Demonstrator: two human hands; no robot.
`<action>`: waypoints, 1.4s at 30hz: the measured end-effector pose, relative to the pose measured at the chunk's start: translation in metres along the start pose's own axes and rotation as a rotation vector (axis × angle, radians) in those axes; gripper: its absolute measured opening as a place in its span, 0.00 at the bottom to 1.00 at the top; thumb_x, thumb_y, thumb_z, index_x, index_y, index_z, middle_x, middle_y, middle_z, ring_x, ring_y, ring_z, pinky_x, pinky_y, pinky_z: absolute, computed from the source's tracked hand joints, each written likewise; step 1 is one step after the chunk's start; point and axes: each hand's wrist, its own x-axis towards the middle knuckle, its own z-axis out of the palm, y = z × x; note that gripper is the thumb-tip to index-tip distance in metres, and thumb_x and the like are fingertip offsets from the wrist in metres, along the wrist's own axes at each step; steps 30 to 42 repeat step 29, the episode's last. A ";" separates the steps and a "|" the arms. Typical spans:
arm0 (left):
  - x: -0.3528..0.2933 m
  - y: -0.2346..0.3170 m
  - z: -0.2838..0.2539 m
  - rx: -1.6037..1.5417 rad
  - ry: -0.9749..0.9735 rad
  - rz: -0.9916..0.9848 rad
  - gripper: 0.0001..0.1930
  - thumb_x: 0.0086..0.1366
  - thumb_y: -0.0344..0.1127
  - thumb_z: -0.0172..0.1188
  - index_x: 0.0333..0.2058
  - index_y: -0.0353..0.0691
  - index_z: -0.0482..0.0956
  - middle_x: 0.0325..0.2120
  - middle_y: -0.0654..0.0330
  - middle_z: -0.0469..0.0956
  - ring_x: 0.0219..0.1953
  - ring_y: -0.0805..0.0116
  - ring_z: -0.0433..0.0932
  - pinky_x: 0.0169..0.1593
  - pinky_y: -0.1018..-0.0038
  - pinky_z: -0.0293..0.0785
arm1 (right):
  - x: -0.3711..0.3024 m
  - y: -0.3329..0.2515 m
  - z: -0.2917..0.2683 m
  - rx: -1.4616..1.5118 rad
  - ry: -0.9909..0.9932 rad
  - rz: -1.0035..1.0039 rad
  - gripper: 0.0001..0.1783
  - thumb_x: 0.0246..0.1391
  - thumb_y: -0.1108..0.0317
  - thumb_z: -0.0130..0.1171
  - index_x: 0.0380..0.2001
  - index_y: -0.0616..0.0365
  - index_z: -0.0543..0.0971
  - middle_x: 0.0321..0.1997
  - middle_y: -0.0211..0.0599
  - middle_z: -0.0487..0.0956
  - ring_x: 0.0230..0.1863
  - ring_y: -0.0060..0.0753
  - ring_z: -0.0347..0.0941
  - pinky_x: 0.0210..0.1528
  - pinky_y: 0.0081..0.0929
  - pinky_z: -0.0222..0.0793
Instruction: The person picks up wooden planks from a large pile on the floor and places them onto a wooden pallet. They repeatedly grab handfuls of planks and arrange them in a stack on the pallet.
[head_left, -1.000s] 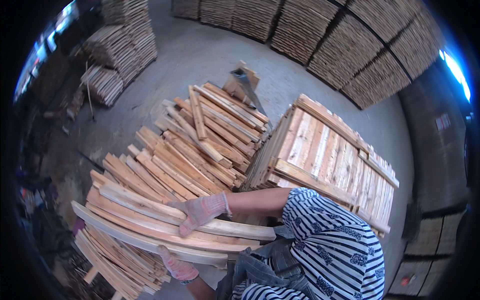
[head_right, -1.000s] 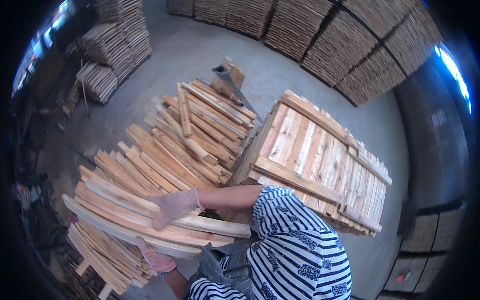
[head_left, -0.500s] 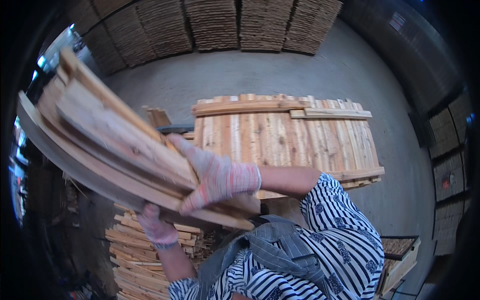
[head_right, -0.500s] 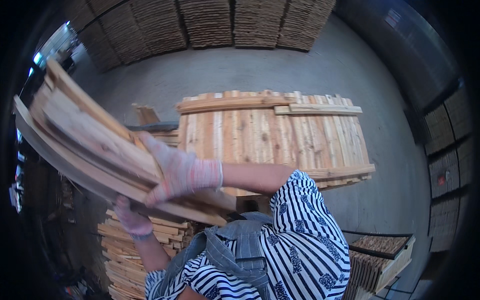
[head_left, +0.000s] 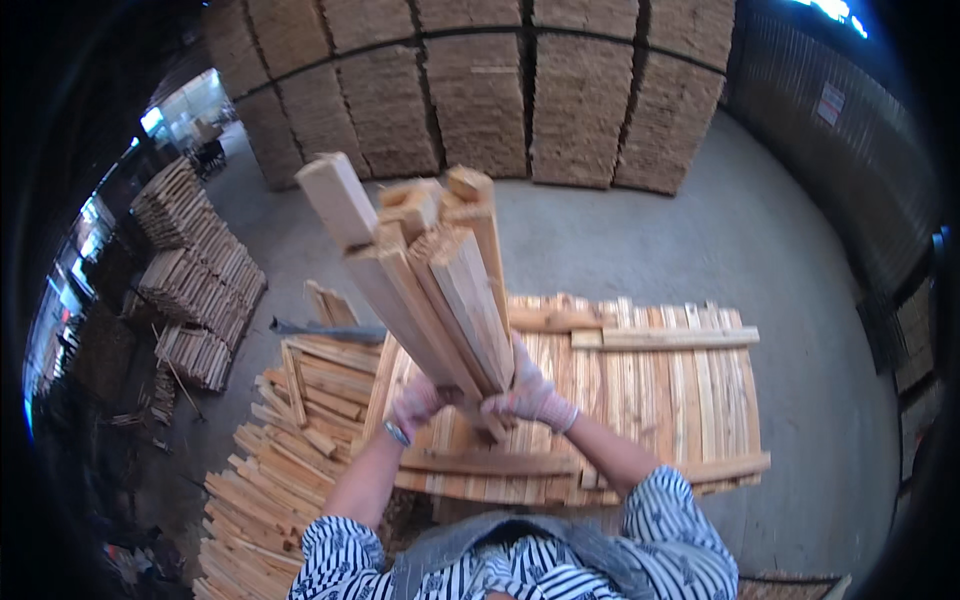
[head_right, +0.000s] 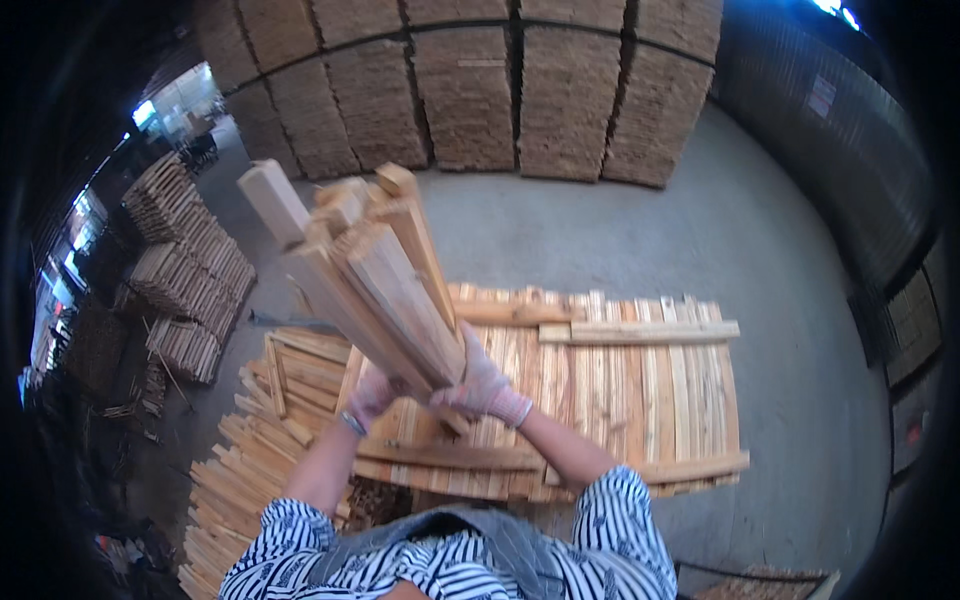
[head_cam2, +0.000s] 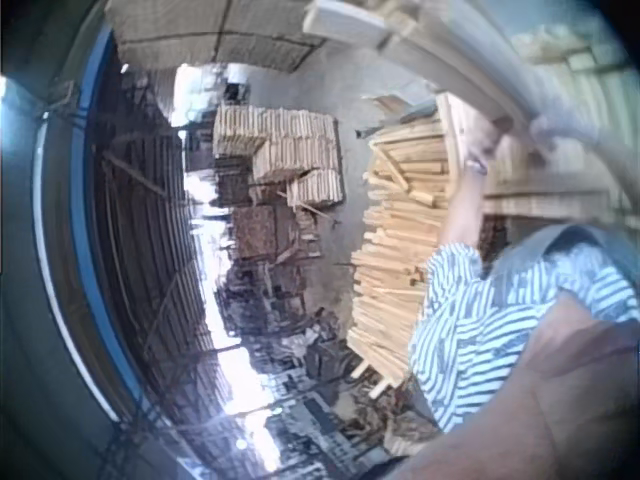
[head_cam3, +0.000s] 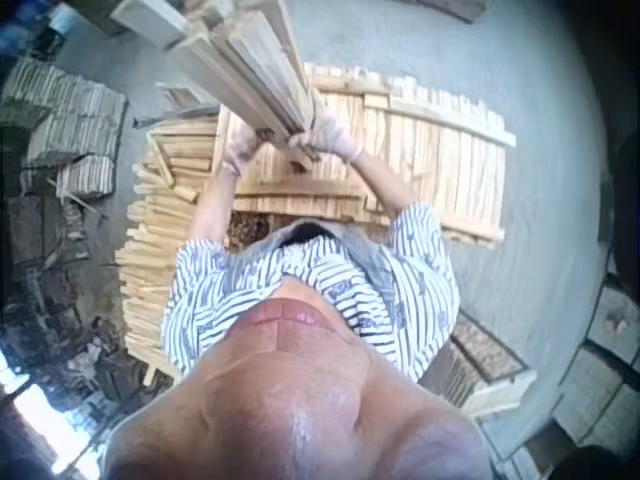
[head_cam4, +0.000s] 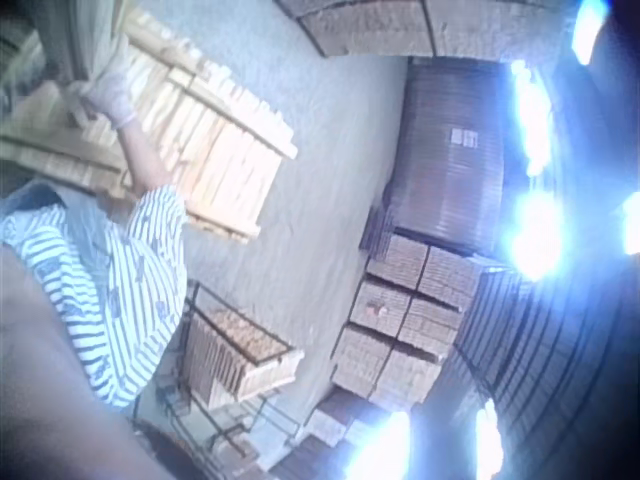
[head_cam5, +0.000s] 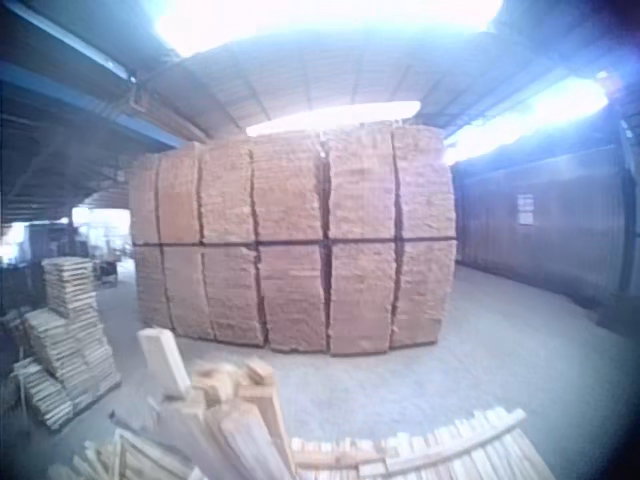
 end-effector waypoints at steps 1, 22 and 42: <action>0.006 -0.006 0.009 0.089 -0.012 0.069 0.23 0.67 0.32 0.61 0.59 0.41 0.71 0.50 0.53 0.80 0.45 0.63 0.83 0.40 0.71 0.85 | 0.003 0.006 -0.003 0.043 0.023 -0.085 0.83 0.24 0.46 0.85 0.72 0.66 0.38 0.66 0.55 0.63 0.68 0.46 0.61 0.71 0.38 0.56; -0.003 0.009 0.075 0.320 0.387 -0.558 0.46 0.60 0.62 0.65 0.64 0.30 0.63 0.61 0.43 0.69 0.61 0.56 0.70 0.65 0.61 0.64 | -0.024 0.021 0.041 -0.506 0.231 0.611 0.63 0.51 0.40 0.63 0.73 0.65 0.39 0.75 0.60 0.49 0.75 0.57 0.49 0.73 0.39 0.52; 0.006 -0.034 -0.011 0.153 0.298 -0.428 0.36 0.62 0.56 0.66 0.59 0.35 0.71 0.50 0.50 0.80 0.52 0.62 0.79 0.53 0.64 0.78 | -0.029 0.037 0.038 -0.470 0.224 0.636 0.62 0.51 0.45 0.67 0.74 0.58 0.38 0.77 0.57 0.49 0.75 0.52 0.50 0.74 0.33 0.50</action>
